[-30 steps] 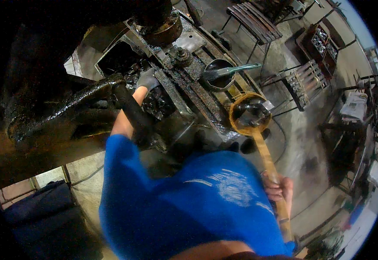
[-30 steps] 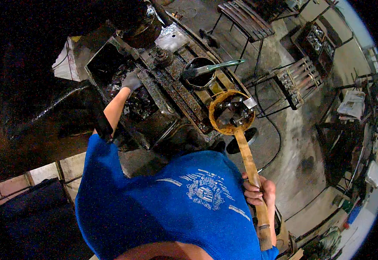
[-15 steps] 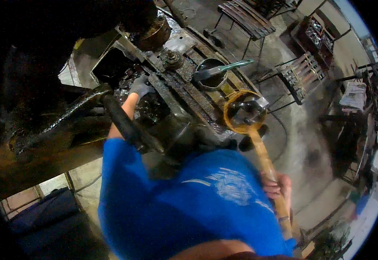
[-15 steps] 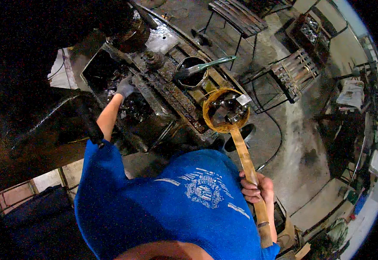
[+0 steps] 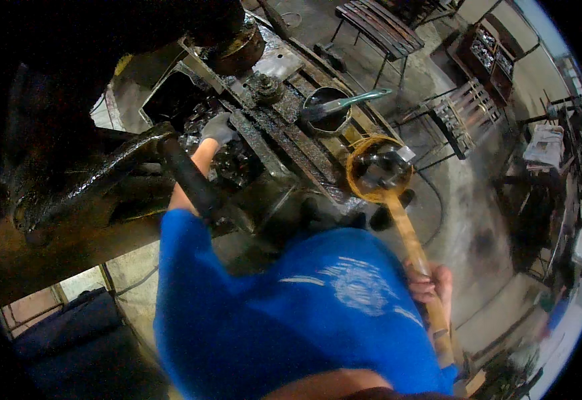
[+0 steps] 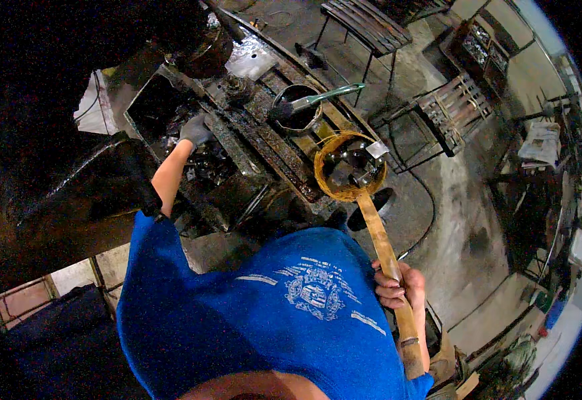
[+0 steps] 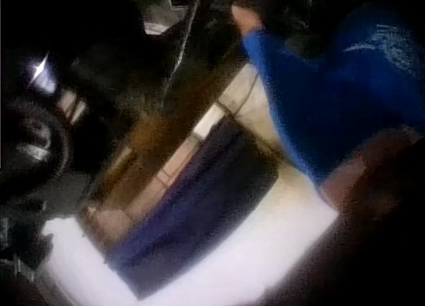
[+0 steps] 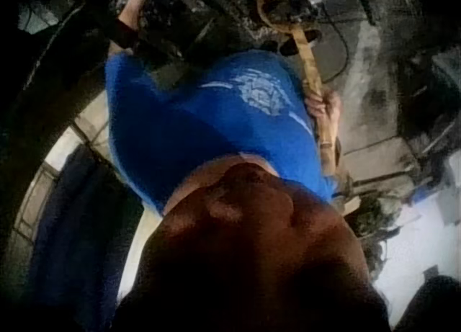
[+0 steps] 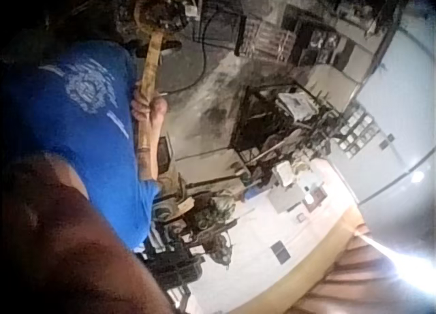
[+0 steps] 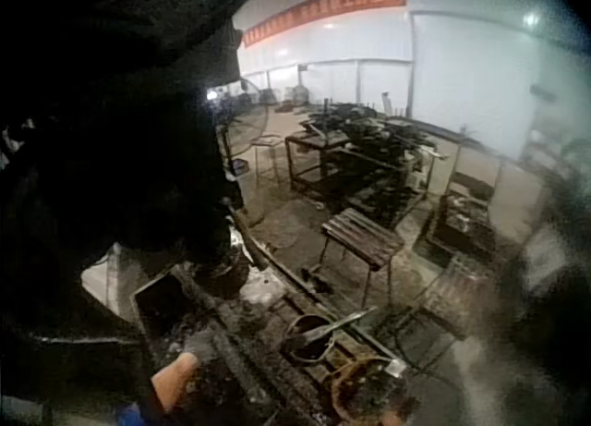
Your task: The person uses a wooden-handled strainer to scoop small metal pieces from a pile on a workbench and transfers them into a metal bucket. The person repeatedly scoops and empties the strainer into the bucket throughout the clip.
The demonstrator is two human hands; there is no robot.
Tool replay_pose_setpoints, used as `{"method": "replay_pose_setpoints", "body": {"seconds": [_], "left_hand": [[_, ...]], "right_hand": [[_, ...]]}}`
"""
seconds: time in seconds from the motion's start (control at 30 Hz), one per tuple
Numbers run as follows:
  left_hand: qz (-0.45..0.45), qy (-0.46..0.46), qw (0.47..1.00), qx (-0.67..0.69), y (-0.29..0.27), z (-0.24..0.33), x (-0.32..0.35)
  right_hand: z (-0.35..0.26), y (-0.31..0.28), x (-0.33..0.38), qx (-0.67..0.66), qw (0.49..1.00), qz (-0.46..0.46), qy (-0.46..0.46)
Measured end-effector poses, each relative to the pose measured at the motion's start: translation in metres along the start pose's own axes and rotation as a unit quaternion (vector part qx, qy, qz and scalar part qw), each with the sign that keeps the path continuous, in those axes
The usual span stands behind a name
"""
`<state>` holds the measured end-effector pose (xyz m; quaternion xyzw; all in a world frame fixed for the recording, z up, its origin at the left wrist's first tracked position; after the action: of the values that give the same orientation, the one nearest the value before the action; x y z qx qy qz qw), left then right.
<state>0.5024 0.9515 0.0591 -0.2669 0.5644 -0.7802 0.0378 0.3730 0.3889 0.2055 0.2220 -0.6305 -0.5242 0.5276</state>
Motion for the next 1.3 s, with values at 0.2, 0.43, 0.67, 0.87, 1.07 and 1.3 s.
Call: {"method": "replay_pose_setpoints", "body": {"seconds": [0.2, 0.43, 0.67, 0.87, 1.07, 1.3], "left_hand": [[-0.028, 0.053, 0.949, 0.309, 0.047, -0.073, -0.015], [0.002, 0.029, 0.987, 0.161, 0.029, -0.045, -0.017], [0.075, -0.073, 0.935, 0.338, 0.020, -0.057, 0.018], [0.205, -0.022, 0.791, 0.576, -0.021, -0.048, 0.084], [0.157, 0.232, 0.799, 0.532, -0.066, 0.122, 0.177], [0.076, 0.459, 0.859, 0.216, -0.052, 0.317, 0.176]], "right_hand": [[0.001, 0.004, -0.002, 0.030, 0.999, -0.016, 0.014], [0.001, 0.006, -0.003, 0.021, 1.000, -0.009, 0.005], [-0.001, 0.007, -0.001, 0.042, 0.999, 0.021, 0.020], [-0.001, 0.007, -0.001, 0.028, 0.999, 0.015, 0.021], [-0.005, 0.006, 0.000, 0.027, 0.997, 0.074, 0.023], [-0.002, 0.013, -0.002, 0.040, 0.998, 0.038, 0.007]]}}
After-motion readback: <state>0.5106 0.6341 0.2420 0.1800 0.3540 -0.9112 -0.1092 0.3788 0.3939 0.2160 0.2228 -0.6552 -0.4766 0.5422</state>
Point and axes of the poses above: each hand's wrist, its own x-axis away from the middle knuckle, its own y-axis out of the palm, z = x × y, the point moved 8 cm from there along -x, towards the middle knuckle, and after that the axes turned 5 degrees about -z, right-handed, at the moved point
